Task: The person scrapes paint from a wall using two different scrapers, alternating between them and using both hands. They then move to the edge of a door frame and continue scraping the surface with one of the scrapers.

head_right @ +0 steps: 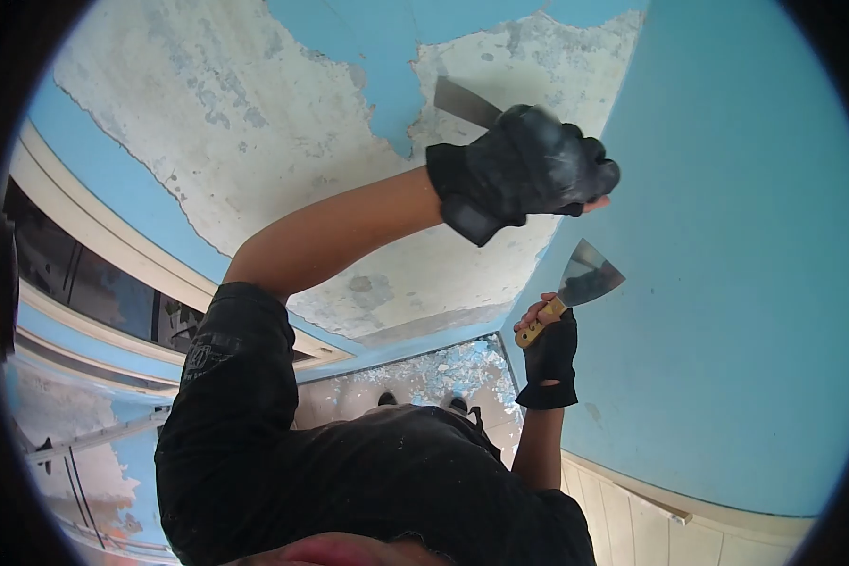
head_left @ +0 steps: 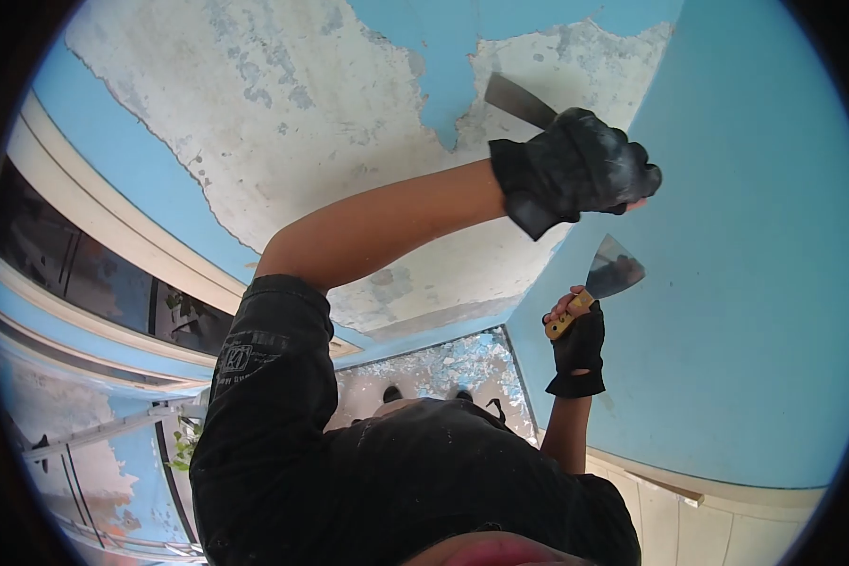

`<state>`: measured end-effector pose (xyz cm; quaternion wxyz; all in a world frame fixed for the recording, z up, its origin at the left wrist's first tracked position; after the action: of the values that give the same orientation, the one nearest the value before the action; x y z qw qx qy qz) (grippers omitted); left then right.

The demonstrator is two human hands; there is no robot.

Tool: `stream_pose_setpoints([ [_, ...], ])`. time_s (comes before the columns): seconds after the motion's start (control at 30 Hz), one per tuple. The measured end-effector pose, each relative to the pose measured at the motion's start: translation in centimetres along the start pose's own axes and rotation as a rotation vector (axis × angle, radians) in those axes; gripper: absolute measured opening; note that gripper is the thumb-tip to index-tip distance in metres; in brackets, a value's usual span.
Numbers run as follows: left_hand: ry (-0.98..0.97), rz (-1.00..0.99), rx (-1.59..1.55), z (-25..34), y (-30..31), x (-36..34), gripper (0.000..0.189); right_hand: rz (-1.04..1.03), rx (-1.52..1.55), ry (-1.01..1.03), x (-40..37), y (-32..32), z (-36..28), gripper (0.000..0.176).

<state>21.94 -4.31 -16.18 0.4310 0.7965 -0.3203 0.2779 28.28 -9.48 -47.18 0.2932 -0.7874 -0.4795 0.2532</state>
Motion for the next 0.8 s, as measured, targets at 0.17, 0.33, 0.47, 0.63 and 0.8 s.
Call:
stream_pose_setpoints([
  [0.17, 0.081, -0.091, -0.071, -1.6, -2.0, 0.8, 0.023, -0.029, -0.011, -0.018, 0.3, -1.2, -0.1, 0.027],
  [0.33, 0.048, -0.018, -0.126, -1.6, -1.1, 0.7, 0.025, -0.016, -0.017, -0.026, 0.3, -0.5, -0.5, 0.028],
  [0.47, 0.041, 0.002, -0.026, -1.4, 0.2, 1.0, 0.027, 0.019, 0.020, -0.009, -0.1, 0.5, -1.4, 0.028],
  [0.63, 0.043, 0.024, 0.040, -2.4, 0.3, 0.4, 0.029, 0.019, 0.036, -0.002, -0.3, 1.5, -2.0, 0.026],
  [0.8, 0.050, -0.104, 0.366, -3.8, 0.3, -2.2, 0.032, 0.009, 0.021, 0.006, -0.2, 1.5, -2.3, 0.025],
])
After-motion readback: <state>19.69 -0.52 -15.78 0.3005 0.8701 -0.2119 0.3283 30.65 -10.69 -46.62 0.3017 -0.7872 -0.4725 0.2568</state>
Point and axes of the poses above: each hand's wrist, its own x-axis towards the middle knuckle, its own y-axis out of the back of the hand, z = x × y, the point moved 10 cm from there along x, towards the middle knuckle, and after that the axes turned 3 degrees about z, right-handed, at the moved point
